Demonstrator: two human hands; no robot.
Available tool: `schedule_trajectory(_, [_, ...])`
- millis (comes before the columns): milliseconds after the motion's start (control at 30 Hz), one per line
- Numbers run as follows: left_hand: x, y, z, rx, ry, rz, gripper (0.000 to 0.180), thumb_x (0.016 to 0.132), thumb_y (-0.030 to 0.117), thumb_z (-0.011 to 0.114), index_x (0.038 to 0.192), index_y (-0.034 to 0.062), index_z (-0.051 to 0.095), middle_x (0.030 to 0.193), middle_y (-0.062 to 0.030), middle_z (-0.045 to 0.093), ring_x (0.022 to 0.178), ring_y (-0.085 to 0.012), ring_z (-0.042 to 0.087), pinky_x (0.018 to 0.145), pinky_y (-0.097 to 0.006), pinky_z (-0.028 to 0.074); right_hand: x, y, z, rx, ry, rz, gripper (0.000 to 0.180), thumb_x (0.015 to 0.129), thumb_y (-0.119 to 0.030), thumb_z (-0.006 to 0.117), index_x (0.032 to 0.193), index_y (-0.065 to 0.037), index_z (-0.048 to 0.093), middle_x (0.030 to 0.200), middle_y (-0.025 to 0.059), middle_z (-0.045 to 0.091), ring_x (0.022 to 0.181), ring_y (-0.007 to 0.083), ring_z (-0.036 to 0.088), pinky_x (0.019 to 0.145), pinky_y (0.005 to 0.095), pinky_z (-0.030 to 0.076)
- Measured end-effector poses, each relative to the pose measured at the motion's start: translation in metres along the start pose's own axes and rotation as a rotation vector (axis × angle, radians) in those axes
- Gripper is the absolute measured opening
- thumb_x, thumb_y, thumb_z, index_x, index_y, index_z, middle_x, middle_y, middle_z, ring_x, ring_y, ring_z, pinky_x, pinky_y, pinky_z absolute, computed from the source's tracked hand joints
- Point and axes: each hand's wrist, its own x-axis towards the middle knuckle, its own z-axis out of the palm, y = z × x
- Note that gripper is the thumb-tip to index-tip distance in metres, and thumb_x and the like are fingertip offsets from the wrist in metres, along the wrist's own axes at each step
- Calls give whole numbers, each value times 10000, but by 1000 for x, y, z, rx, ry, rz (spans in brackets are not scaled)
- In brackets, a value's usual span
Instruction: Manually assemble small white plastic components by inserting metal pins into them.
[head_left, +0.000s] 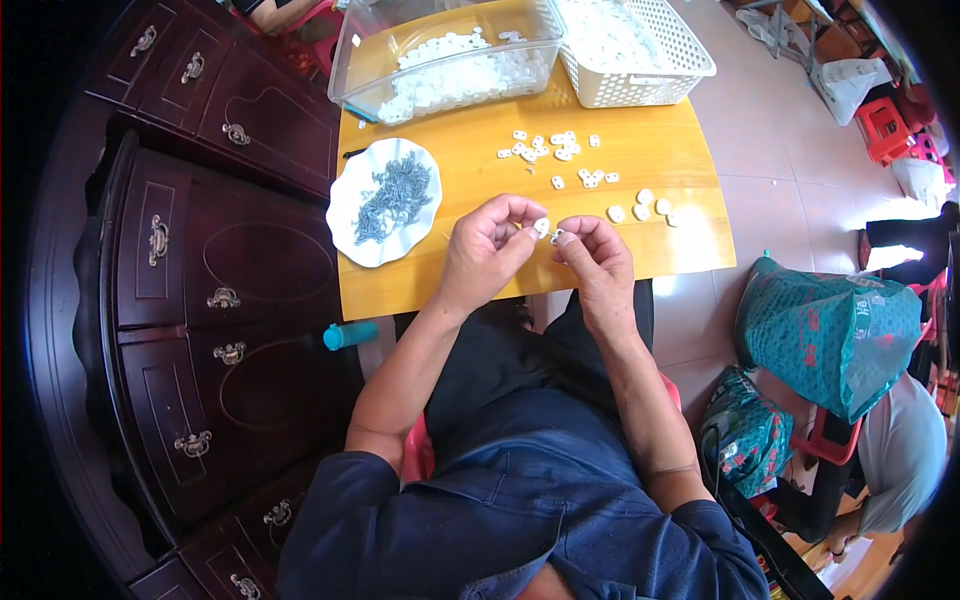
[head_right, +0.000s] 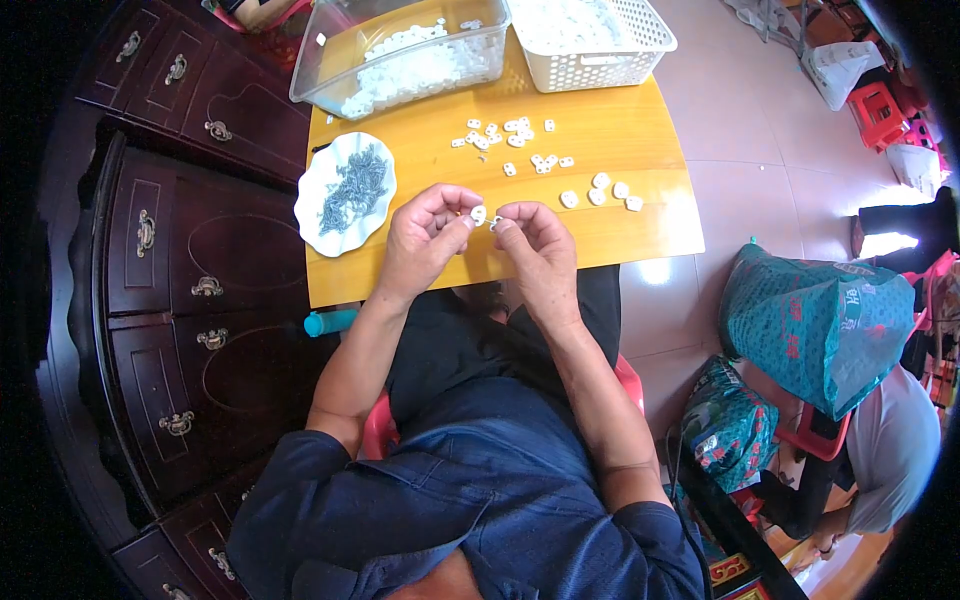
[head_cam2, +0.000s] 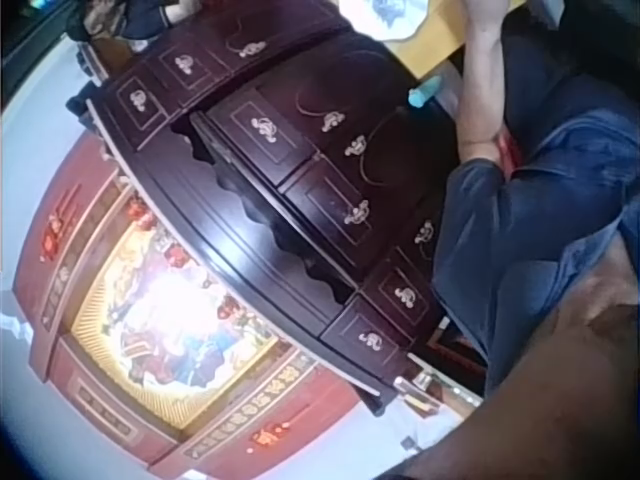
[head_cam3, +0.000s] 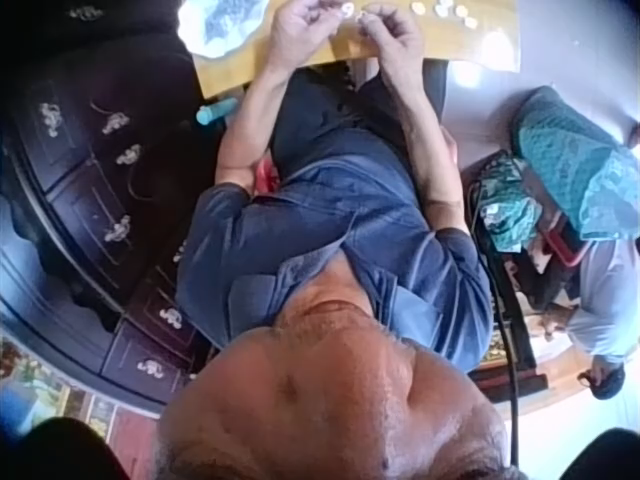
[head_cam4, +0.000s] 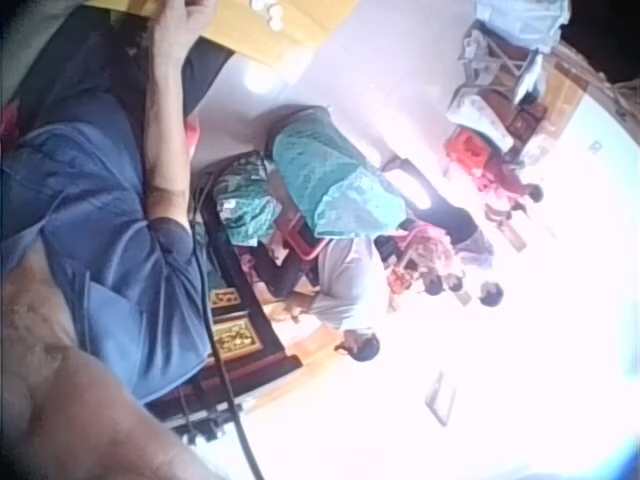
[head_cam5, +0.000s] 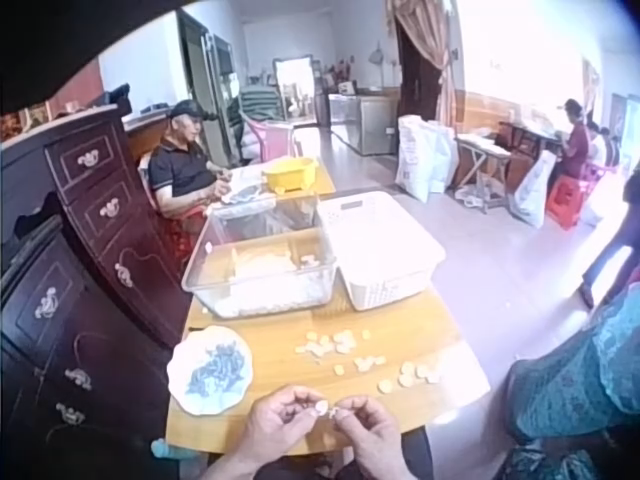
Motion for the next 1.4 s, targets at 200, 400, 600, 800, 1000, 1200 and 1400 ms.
schedule_trajectory(200, [1, -2, 0, -48, -58, -59, 167, 934, -12, 636, 1095, -25, 679, 923, 11, 665, 740, -4, 592, 676, -182, 494, -1, 2, 1, -89, -3, -67, 96, 995, -55, 652, 1075, -3, 647, 966, -1, 666, 868, 64, 611, 800, 225, 510])
schedule_trajectory(400, [3, 0, 0, -9, -64, -44, 161, 936, -8, 632, 1081, -30, 700, 918, -9, 699, 749, -18, 616, 679, -198, 513, 0, 3, -2, -149, -5, -44, 115, 993, -64, 662, 1079, 12, 662, 956, 1, 681, 856, 61, 619, 789, 220, 510])
schedule_trajectory(600, [5, -4, -4, 43, -131, -65, 186, 930, 2, 640, 1100, -39, 703, 927, -9, 708, 739, -24, 623, 656, -206, 515, 1, -2, -5, -124, -48, 90, 159, 999, -105, 670, 1095, 20, 685, 963, 21, 707, 845, 81, 643, 785, 234, 525])
schedule_trajectory(800, [3, 4, -1, 201, -149, 48, 272, 910, -3, 686, 1181, -19, 683, 997, -32, 677, 746, -58, 610, 688, -220, 519, 3, 0, -8, -3, -68, 194, 175, 1013, -150, 661, 1095, 2, 694, 971, 28, 714, 848, 76, 635, 761, 218, 497])
schedule_trajectory(1000, [0, 14, 14, 689, -25, 395, 390, 814, 46, 772, 1194, 41, 679, 1046, -105, 680, 807, -218, 687, 726, -320, 577, 4, 4, -7, 138, -21, 204, 150, 1017, -163, 655, 1066, -26, 696, 969, 16, 711, 818, 55, 595, 729, 208, 457])
schedule_trajectory(1200, [1, 10, 12, 799, -8, 492, 341, 818, 55, 776, 1150, 40, 695, 1034, -112, 698, 853, -242, 710, 739, -341, 586, 4, 8, -13, 239, -67, 228, 157, 1028, -173, 627, 1068, -38, 698, 960, 12, 708, 812, 52, 597, 722, 214, 462])
schedule_trajectory(1400, [0, 9, 9, 664, -63, 387, 326, 821, 47, 782, 1135, 16, 703, 1025, -108, 701, 774, -212, 702, 693, -309, 574, 6, -4, -9, 229, -61, 319, 202, 1036, -205, 614, 1069, -31, 711, 938, 6, 698, 768, 56, 570, 689, 223, 446])
